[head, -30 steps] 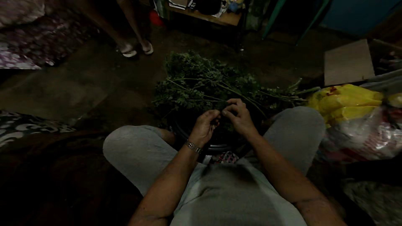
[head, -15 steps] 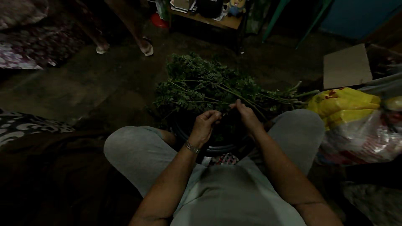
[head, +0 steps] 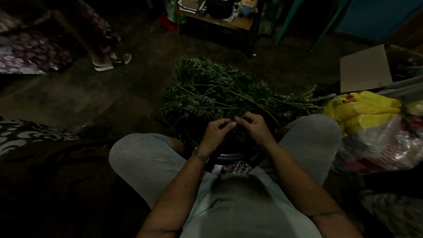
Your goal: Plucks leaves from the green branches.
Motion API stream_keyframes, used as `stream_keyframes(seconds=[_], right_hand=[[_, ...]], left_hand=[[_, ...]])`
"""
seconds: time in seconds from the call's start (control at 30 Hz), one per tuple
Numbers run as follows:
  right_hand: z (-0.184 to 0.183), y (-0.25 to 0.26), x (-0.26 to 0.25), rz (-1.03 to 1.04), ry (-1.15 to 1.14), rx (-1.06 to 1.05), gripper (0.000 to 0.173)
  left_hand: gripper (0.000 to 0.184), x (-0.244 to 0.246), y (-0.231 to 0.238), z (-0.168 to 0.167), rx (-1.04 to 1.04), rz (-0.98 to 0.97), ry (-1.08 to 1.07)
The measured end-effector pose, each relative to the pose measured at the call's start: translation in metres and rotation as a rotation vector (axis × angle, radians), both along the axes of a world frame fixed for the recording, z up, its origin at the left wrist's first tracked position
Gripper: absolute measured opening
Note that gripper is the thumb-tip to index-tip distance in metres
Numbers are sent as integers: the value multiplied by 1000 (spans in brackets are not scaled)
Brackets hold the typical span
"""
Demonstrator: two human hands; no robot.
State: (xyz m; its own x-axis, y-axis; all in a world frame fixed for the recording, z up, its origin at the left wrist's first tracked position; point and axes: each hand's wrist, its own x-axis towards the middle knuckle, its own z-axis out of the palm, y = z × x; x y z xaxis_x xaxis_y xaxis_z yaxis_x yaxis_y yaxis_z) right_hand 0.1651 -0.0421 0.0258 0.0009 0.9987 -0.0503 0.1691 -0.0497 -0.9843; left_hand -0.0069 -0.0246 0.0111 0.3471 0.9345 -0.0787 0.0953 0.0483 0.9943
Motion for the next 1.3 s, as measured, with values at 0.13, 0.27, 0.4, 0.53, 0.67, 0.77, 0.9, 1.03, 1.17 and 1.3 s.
stream_keyframes(seconds=[0.13,0.27,0.4,0.53,0.67,0.77,0.9,1.03,1.17,1.3], right_hand=[[1,0,2,31,6,-30,22],[-3,3,7,47,133,-118,29],[-3,2,8,57,105,-88,20],[-2,0,5,38,14,-5,14],[0,1,3,20,-95,30,19],[1,0,4,-54,-170,43,14],[7,-1,8,-34,-152,3,24],[3,-1,3,35,-124,15,20],[-2,-1,-1,28,-82,41,12],[-3,-1,-2,2,-93,46,12]], left_hand=[[14,2,0,-2,-30,44,-14],[17,0,0,-2,-81,62,-95],[16,-1,2,-7,-87,81,-160],[16,-2,1,-6,-82,58,-164],[17,-2,2,-7,-91,51,-172],[19,-1,1,-8,-123,74,-187],[18,-2,3,-8,-155,104,-219],[18,-2,3,-7,-147,95,-207],[17,-1,2,-6,-137,86,-192],[18,0,2,-6,-123,81,-177]])
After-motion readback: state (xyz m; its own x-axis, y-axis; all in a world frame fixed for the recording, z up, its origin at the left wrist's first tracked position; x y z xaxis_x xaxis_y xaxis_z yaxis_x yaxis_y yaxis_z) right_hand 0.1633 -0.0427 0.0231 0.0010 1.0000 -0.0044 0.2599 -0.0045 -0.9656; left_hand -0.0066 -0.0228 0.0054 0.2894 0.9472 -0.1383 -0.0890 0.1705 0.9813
